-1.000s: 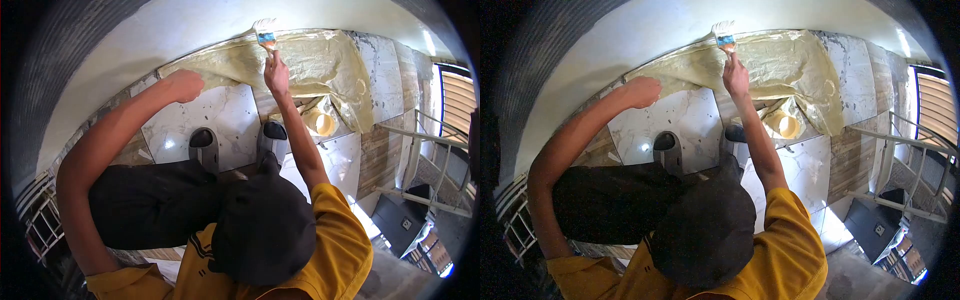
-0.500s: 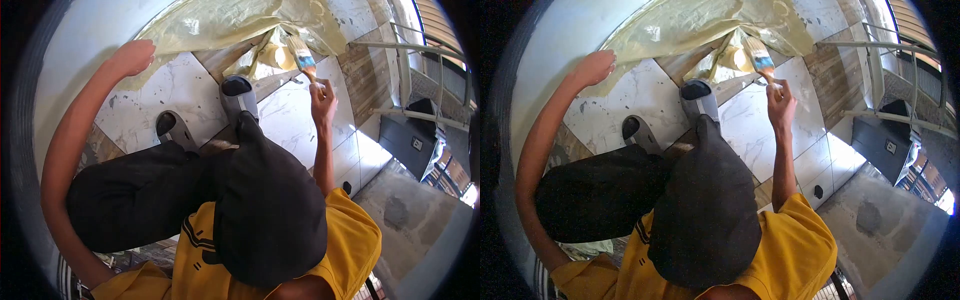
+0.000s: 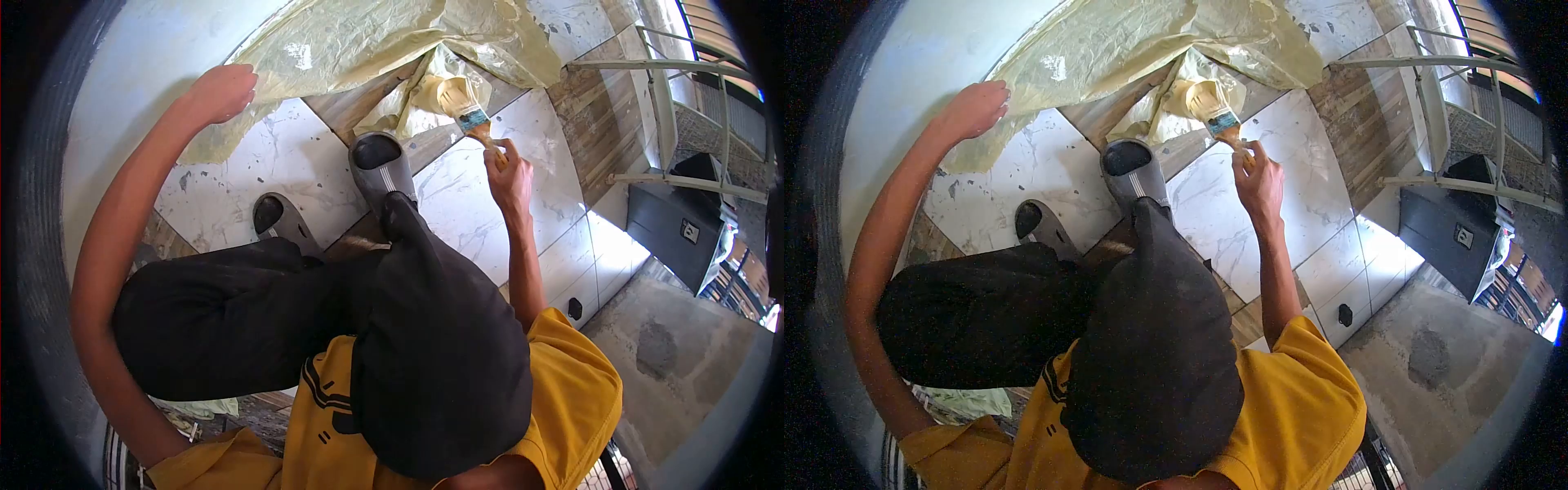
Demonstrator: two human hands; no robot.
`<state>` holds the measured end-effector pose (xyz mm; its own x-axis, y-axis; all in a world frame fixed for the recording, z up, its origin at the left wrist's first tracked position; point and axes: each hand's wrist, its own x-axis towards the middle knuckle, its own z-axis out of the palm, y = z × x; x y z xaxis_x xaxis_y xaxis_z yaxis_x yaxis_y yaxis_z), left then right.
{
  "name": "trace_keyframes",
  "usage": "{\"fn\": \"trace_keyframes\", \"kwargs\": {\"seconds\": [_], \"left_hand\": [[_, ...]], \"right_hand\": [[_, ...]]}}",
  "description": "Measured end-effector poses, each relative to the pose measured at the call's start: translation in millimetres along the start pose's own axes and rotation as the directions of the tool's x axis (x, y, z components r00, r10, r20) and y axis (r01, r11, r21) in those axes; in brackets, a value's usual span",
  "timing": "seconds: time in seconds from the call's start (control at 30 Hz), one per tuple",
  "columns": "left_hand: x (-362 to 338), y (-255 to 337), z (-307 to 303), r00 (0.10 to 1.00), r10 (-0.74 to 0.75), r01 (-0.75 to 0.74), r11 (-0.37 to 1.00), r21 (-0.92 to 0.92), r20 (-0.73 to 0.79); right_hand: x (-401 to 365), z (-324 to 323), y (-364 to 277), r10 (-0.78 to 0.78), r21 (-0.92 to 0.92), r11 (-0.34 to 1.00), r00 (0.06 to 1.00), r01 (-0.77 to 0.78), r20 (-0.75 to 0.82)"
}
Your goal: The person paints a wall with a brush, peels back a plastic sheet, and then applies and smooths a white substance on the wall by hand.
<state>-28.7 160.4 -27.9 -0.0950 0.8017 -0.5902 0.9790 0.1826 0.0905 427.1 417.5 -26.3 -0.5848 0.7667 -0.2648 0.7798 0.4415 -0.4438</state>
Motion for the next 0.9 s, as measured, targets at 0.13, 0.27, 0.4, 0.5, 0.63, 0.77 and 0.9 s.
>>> {"fn": "trace_keyframes", "kwargs": {"seconds": [0.13,0.27,0.4,0.5,0.63,0.77,0.9], "left_hand": [[0,-7,0,1.0,-0.015,0.015,1.0,-0.004,-0.004],[2,-8,0,0.999,-0.037,0.037,0.999,-0.013,-0.014],[2,-1,-4,1.0,-0.015,0.015,0.999,-0.031,-0.001],[3,2,-5,1.0,-0.013,0.013,1.0,-0.025,-0.003],[-1,-2,2,0.999,-0.001,0.0,0.999,-0.042,-0.04],[-4,-5,7,0.999,-0.025,0.024,0.999,-0.037,-0.027],[-5,-4,6,0.999,-0.042,0.042,0.998,-0.04,0.004]], "right_hand": [[1,1,2,0.026,0.011,1.0,1.0,-0.026,0.01],[-9,-1,4,0.044,0.063,0.997,0.999,-0.044,0.003],[-9,-5,1,0.11,0.09,0.989,0.993,-0.113,0.039],[-7,-6,-3,0.11,0.092,0.989,0.993,-0.112,0.032],[-9,1,11,0.093,0.116,0.989,0.996,-0.093,0.004],[-13,16,60,0.268,0.521,0.783,0.94,-0.34,0.21],[-12,33,96,0.148,0.801,0.181,0.821,-0.57,0.551]]}}
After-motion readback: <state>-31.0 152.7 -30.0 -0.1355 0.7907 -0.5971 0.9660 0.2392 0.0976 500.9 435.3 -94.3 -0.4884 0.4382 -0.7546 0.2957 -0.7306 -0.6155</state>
